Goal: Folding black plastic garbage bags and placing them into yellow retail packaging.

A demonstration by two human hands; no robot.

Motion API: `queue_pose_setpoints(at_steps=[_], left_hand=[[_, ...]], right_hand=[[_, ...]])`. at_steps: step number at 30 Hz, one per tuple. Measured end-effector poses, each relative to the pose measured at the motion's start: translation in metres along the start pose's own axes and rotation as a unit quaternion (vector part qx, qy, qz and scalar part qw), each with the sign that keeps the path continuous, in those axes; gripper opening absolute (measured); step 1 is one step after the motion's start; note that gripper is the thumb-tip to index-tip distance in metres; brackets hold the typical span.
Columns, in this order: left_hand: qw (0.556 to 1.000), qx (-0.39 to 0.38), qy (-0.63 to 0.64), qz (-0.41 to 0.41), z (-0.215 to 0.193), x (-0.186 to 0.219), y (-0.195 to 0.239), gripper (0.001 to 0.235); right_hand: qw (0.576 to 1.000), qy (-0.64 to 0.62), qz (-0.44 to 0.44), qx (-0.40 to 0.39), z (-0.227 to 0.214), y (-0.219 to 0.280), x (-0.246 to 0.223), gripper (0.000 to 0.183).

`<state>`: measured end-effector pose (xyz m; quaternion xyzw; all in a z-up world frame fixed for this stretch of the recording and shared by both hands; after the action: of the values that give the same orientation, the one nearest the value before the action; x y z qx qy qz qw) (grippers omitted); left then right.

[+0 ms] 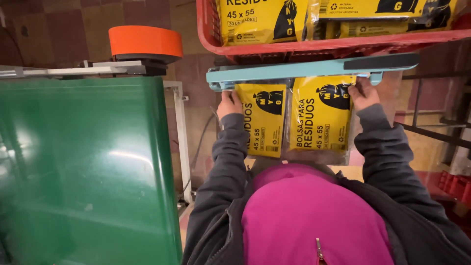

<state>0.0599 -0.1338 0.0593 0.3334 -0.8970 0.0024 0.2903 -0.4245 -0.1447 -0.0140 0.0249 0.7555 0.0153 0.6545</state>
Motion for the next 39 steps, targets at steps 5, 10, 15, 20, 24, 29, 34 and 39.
queue_pose_setpoints(at_steps=[5,10,15,20,24,29,34,39], left_hand=[[1.000,0.023,-0.012,0.017,0.009,-0.004,-0.008,0.031],[0.999,0.008,-0.029,-0.019,0.005,0.007,-0.010,0.031],[0.998,-0.002,-0.045,-0.031,0.001,0.010,-0.009,0.030],[0.999,0.029,-0.006,0.022,-0.002,0.016,-0.004,0.025],[0.993,-0.014,-0.114,-0.038,-0.013,0.030,-0.003,0.025],[0.986,-0.041,-0.121,0.112,-0.029,0.059,0.032,0.047],[0.942,-0.061,-0.192,0.270,-0.019,0.095,0.086,0.081],[0.939,-0.061,-0.212,0.262,-0.005,0.091,0.087,0.090]], right_hand=[[0.991,0.130,0.039,0.006,0.007,0.006,-0.029,0.030],[0.996,0.080,0.023,-0.012,0.003,0.009,-0.009,0.034],[0.945,0.314,0.089,0.013,0.027,0.010,-0.116,0.050],[0.822,0.509,-0.188,-0.173,0.105,0.025,-0.150,0.067],[0.792,0.502,-0.289,-0.192,0.147,0.023,-0.172,0.079],[0.760,0.543,-0.276,-0.228,0.155,0.023,-0.166,0.088],[0.758,0.542,-0.272,-0.242,0.159,0.024,-0.167,0.089],[0.763,0.530,-0.281,-0.243,0.157,0.020,-0.172,0.090]])
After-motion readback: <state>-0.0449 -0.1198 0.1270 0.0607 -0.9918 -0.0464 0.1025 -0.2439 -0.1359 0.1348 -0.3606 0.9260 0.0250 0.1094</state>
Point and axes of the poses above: each hand's wrist, its own y-axis away from the middle knuckle, its own z-axis out of the palm, x = y × z, the point moved 5 cm from there along -y, towards the middle knuckle, and after that the axes turned 8 degrees about -z, right-handed, at the moved point
